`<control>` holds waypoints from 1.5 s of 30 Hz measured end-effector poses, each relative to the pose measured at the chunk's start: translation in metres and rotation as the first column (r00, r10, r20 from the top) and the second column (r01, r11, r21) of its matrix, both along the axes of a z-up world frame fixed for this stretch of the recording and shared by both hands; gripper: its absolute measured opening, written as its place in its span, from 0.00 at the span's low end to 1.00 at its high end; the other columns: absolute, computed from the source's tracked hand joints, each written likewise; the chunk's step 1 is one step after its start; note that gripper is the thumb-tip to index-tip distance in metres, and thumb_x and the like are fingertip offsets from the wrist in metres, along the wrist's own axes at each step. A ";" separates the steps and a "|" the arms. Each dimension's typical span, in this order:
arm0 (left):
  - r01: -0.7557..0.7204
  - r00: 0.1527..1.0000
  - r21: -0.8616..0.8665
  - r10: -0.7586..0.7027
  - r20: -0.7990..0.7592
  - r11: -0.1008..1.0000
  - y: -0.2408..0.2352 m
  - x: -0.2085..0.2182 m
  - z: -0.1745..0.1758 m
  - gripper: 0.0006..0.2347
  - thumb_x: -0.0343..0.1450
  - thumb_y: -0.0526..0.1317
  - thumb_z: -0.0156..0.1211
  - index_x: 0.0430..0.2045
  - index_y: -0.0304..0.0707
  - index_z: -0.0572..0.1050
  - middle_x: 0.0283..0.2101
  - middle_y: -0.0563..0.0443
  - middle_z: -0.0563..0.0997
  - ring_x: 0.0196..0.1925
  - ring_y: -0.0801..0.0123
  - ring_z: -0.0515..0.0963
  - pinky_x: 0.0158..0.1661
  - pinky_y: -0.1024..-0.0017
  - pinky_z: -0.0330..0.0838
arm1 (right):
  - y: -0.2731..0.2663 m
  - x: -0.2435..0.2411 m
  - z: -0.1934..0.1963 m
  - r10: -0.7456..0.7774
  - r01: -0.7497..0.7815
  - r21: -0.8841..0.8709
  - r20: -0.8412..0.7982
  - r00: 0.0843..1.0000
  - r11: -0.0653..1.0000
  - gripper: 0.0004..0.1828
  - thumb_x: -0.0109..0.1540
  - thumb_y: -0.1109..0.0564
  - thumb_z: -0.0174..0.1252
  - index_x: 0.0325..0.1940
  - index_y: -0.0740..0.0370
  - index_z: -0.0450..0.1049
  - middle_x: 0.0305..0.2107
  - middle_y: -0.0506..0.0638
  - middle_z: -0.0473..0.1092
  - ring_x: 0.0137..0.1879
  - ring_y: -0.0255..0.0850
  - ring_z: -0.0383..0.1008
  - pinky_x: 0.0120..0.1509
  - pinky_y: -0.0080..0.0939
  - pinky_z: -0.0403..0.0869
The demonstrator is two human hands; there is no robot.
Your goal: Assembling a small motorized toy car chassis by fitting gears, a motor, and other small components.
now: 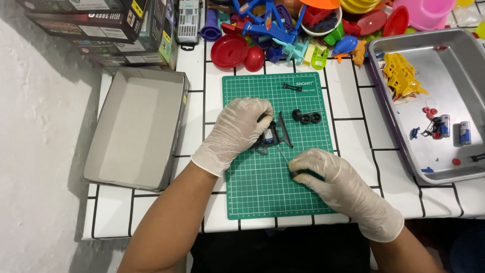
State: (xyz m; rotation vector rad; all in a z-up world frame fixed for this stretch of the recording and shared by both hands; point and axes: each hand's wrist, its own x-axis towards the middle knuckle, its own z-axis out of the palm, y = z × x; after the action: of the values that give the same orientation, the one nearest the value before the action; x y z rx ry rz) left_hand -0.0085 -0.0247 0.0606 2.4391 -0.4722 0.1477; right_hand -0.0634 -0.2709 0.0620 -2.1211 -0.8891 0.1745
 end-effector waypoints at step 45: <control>-0.181 0.963 -0.079 0.161 -0.216 0.980 -0.010 -0.007 0.010 0.05 0.66 0.40 0.63 0.18 0.47 0.80 0.26 0.55 0.83 0.40 0.59 0.82 0.48 0.64 0.76 | 0.017 -0.005 -0.038 -0.139 0.201 -0.058 0.540 0.830 0.978 0.12 0.60 0.54 0.64 0.47 0.50 0.76 0.51 0.51 0.66 0.61 0.53 0.70 0.59 0.53 0.72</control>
State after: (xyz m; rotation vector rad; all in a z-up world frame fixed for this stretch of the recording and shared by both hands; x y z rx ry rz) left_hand -0.0154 -0.0348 0.0709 2.3636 -0.1565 -0.0135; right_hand -0.0681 -0.2543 0.0242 -2.3870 -1.0091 -0.5000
